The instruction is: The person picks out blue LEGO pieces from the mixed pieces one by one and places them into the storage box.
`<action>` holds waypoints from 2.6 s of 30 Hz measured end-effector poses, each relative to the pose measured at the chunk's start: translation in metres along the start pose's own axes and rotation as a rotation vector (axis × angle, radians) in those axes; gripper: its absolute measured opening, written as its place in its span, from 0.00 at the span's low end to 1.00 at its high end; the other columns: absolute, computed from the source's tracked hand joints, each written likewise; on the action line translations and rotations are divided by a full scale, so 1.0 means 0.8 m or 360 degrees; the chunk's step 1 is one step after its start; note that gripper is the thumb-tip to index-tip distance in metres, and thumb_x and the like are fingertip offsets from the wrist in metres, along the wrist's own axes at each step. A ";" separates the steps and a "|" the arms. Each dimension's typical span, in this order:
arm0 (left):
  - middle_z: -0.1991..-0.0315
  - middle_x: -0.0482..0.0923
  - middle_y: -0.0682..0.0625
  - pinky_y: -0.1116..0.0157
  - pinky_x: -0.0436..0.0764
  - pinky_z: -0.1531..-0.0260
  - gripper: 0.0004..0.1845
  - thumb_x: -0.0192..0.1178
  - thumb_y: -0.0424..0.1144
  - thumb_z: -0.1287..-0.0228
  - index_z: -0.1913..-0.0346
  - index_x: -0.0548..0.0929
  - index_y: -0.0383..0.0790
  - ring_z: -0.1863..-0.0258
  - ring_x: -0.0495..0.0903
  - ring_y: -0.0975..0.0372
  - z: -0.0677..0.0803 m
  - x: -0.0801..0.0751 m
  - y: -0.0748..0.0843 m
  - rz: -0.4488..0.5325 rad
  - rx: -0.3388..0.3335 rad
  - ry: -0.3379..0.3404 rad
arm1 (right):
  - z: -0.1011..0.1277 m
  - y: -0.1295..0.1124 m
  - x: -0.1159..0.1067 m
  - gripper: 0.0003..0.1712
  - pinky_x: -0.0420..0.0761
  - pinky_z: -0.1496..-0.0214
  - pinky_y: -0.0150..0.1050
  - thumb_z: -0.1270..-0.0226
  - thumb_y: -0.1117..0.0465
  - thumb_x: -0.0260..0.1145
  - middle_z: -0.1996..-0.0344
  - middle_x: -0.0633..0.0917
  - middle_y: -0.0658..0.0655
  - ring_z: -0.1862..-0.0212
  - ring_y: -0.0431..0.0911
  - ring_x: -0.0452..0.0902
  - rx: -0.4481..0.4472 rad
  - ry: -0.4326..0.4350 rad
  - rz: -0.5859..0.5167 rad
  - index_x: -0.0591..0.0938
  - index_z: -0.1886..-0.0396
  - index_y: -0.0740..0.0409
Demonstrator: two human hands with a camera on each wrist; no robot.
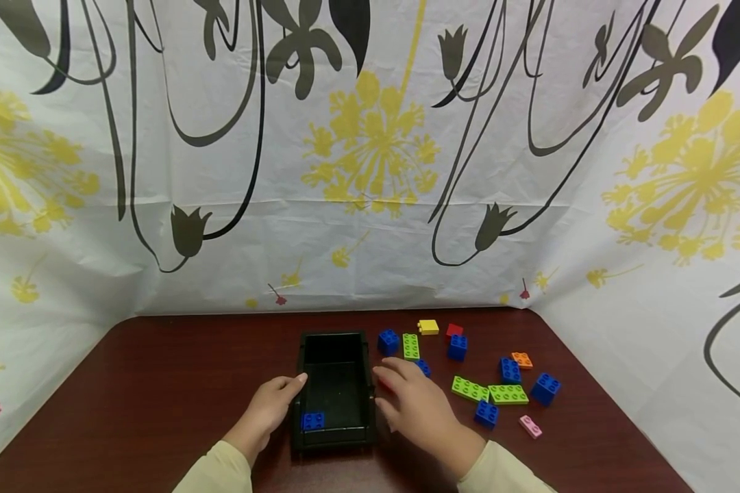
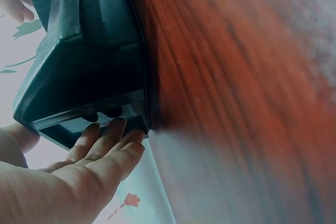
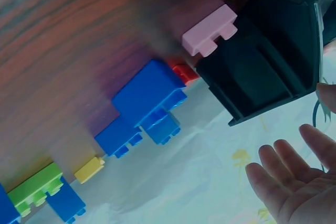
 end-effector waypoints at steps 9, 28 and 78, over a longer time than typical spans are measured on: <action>0.39 0.69 0.28 0.41 0.73 0.48 0.36 0.47 0.58 0.27 0.39 0.72 0.25 0.42 0.70 0.36 -0.001 0.001 -0.001 -0.0002 -0.0010 -0.0011 | 0.006 0.015 0.004 0.24 0.83 0.54 0.45 0.42 0.56 0.73 0.44 0.79 0.56 0.44 0.50 0.76 0.0038 -0.0011 -0.0006 0.82 0.45 0.54; 0.40 0.70 0.29 0.41 0.73 0.48 0.36 0.48 0.60 0.28 0.40 0.73 0.25 0.42 0.71 0.37 -0.002 0.000 -0.001 -0.0014 -0.0011 0.0000 | 0.019 0.064 0.022 0.23 0.81 0.51 0.53 0.44 0.57 0.74 0.47 0.81 0.60 0.45 0.55 0.76 0.0359 -0.0223 0.0029 0.83 0.48 0.58; 0.40 0.70 0.29 0.40 0.73 0.48 0.36 0.48 0.59 0.28 0.40 0.72 0.25 0.41 0.70 0.36 -0.002 0.000 -0.001 0.0010 0.0003 -0.0007 | 0.019 0.101 0.052 0.14 0.84 0.61 0.49 0.44 0.64 0.73 0.69 0.85 0.56 0.69 0.46 0.80 0.0689 -0.0672 -0.0081 0.85 0.58 0.64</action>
Point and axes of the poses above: each hand's wrist, its own z-axis away from the middle knuckle, its own x-axis out of the palm, y = z × x, the point moved 10 cm from there along -z, towards the middle knuckle
